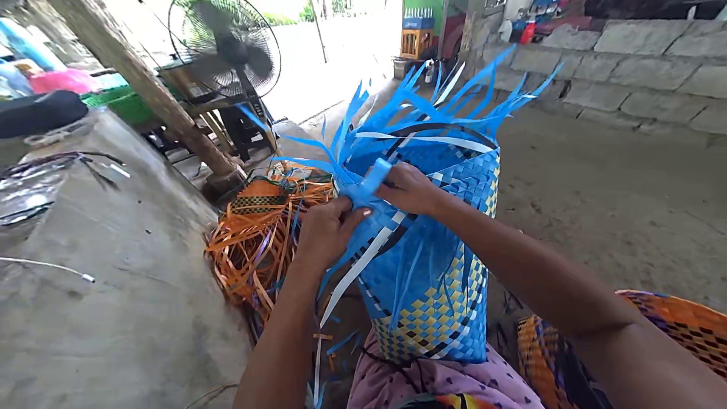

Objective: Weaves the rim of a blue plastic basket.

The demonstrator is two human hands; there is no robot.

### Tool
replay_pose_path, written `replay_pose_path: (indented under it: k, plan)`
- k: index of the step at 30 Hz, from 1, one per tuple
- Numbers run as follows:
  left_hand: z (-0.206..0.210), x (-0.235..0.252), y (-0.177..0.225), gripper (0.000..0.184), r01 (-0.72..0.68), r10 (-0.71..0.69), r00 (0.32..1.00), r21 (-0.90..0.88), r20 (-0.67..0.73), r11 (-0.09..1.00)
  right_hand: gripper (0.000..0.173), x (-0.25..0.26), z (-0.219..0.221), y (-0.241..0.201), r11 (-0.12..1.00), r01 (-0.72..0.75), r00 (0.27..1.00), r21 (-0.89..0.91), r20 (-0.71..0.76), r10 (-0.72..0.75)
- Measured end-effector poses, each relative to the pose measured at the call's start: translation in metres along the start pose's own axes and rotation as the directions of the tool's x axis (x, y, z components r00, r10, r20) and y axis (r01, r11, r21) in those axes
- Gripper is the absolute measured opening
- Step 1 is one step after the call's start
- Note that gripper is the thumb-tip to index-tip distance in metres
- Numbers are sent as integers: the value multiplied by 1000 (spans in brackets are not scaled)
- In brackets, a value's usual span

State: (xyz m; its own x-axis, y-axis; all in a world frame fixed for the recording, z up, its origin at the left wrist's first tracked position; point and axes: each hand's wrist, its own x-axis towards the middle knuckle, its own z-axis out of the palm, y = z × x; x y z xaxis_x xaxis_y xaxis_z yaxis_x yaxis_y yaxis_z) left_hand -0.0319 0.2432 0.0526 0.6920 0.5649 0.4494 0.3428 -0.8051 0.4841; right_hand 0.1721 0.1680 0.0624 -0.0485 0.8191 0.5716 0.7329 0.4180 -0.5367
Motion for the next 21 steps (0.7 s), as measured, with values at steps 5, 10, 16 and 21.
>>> replay_pose_path:
  k: [5, 10, 16, 21]
  plan:
    - [12, -34, -42, 26, 84, -49, 995, -431, 90, 898, 32, 2, -4, 14, 995, -99, 994, 20, 52, 97]
    - [6, -121, -111, 22, 268, -283, 959, -398, 20, 877, 42, -4, -19, 23, 983, -180, 983, 22, 30, 179]
    - [-39, -163, -123, 22, -117, -16, 985, -721, -175, 683, 45, 7, -15, 10, 968, -250, 963, -10, 101, 250]
    - [-73, -111, -40, 25, -423, 132, 903, -788, -410, 447, 49, 18, -13, -10, 944, -323, 919, -64, 217, 329]
